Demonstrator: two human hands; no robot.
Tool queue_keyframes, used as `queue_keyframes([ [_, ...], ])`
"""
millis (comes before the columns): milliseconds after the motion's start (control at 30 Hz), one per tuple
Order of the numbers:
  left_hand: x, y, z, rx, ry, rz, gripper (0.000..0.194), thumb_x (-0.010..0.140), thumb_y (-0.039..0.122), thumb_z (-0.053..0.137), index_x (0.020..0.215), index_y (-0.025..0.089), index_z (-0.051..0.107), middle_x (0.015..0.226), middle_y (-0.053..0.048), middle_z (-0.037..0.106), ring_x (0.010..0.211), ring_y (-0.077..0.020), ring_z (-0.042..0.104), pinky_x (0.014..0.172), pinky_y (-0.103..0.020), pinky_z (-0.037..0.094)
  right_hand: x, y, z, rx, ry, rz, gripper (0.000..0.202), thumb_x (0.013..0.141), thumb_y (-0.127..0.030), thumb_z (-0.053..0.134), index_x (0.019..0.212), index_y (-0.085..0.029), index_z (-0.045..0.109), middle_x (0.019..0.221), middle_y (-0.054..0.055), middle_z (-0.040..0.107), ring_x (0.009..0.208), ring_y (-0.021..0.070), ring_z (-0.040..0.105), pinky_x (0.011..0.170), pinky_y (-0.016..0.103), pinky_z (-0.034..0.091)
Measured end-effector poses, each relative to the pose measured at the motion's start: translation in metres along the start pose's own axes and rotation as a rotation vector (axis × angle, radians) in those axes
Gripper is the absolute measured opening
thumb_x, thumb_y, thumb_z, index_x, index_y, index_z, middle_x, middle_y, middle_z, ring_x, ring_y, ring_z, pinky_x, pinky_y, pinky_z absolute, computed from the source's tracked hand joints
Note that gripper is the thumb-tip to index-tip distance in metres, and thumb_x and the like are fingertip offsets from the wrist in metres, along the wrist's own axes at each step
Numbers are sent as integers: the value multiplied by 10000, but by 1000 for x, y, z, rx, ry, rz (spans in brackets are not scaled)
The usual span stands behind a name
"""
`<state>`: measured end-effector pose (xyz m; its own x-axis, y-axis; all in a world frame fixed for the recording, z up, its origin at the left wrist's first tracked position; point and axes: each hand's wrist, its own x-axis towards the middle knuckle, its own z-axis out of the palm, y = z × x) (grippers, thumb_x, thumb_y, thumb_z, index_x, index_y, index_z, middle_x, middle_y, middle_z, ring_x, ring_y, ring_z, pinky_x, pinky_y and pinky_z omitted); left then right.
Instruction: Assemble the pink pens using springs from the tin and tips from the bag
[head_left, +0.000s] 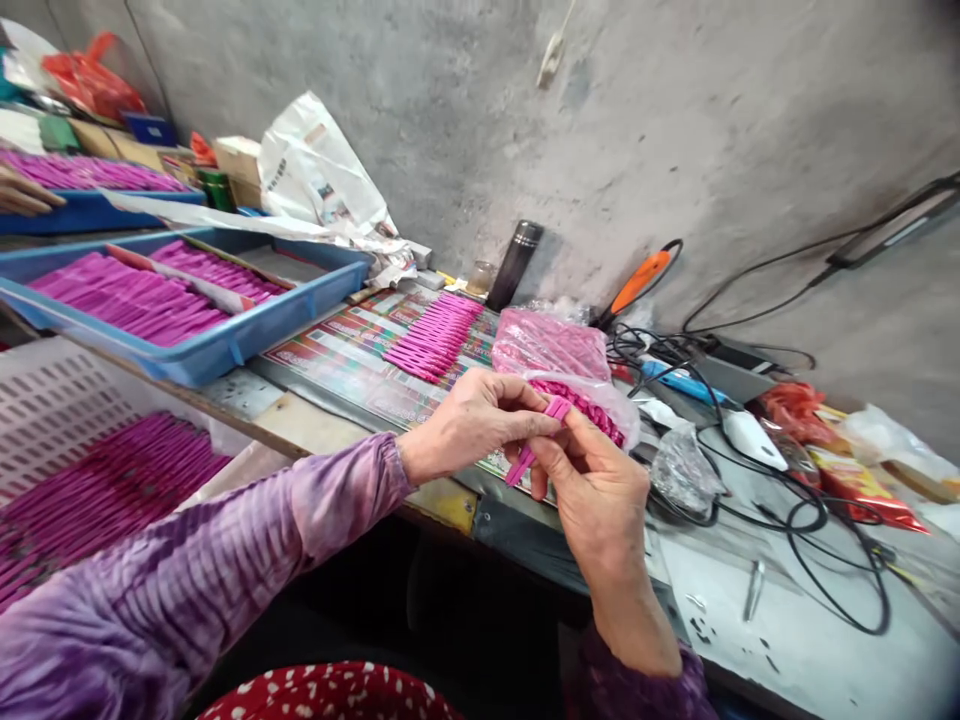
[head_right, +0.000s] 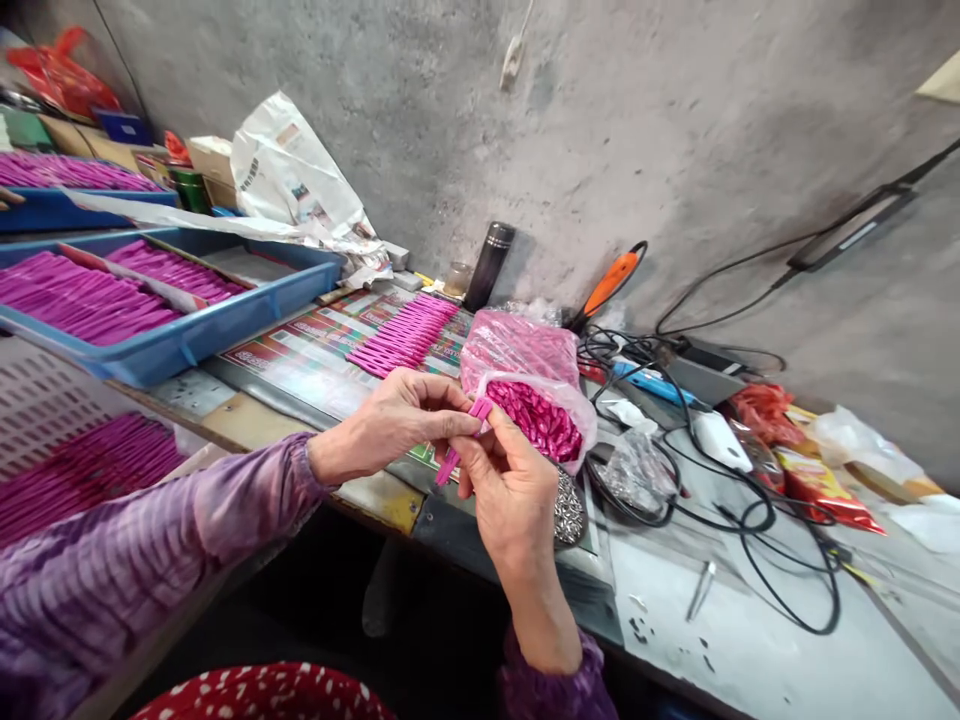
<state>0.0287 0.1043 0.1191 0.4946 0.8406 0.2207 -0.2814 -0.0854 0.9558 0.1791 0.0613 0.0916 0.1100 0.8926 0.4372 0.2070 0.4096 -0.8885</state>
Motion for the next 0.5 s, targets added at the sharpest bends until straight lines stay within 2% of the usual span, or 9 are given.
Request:
queue_keyframes([
  [133, 0, -5, 0, -8, 1, -14, 207, 765, 268, 784, 784, 82, 694, 618, -14, 657, 487, -81, 578, 485, -182, 471, -2, 2, 1, -18, -4, -5, 323, 821, -404, 778, 1052, -182, 740, 571, -56, 579, 404, 105, 494, 377, 235, 416],
  [267, -10, -13, -4, -34, -50, -69, 284, 758, 346, 814, 770, 88, 696, 614, -15, 662, 488, -90, 591, 490, -186, 486, -13, 1, -6, -87, -62, -18, 314, 851, -359, 758, 1112, -184, 753, 570, -49, 603, 414, 111, 520, 410, 237, 450],
  [367, -25, -21, -10, -50, -158, -205, 339, 707, 383, 867, 755, 86, 709, 631, -20, 671, 489, -88, 588, 489, -185, 492, -24, 0, -16, -62, -114, -13, 298, 885, -352, 733, 1147, -212, 762, 594, -44, 622, 427, 105, 541, 441, 229, 466],
  [500, -45, -34, -18, -121, -325, -412, 316, 696, 363, 882, 780, 99, 730, 607, -3, 660, 475, -76, 559, 503, -181, 475, -41, -4, -23, 33, -309, 85, 132, 886, -331, 743, 927, -212, 780, 650, -28, 645, 466, 89, 574, 459, 194, 455],
])
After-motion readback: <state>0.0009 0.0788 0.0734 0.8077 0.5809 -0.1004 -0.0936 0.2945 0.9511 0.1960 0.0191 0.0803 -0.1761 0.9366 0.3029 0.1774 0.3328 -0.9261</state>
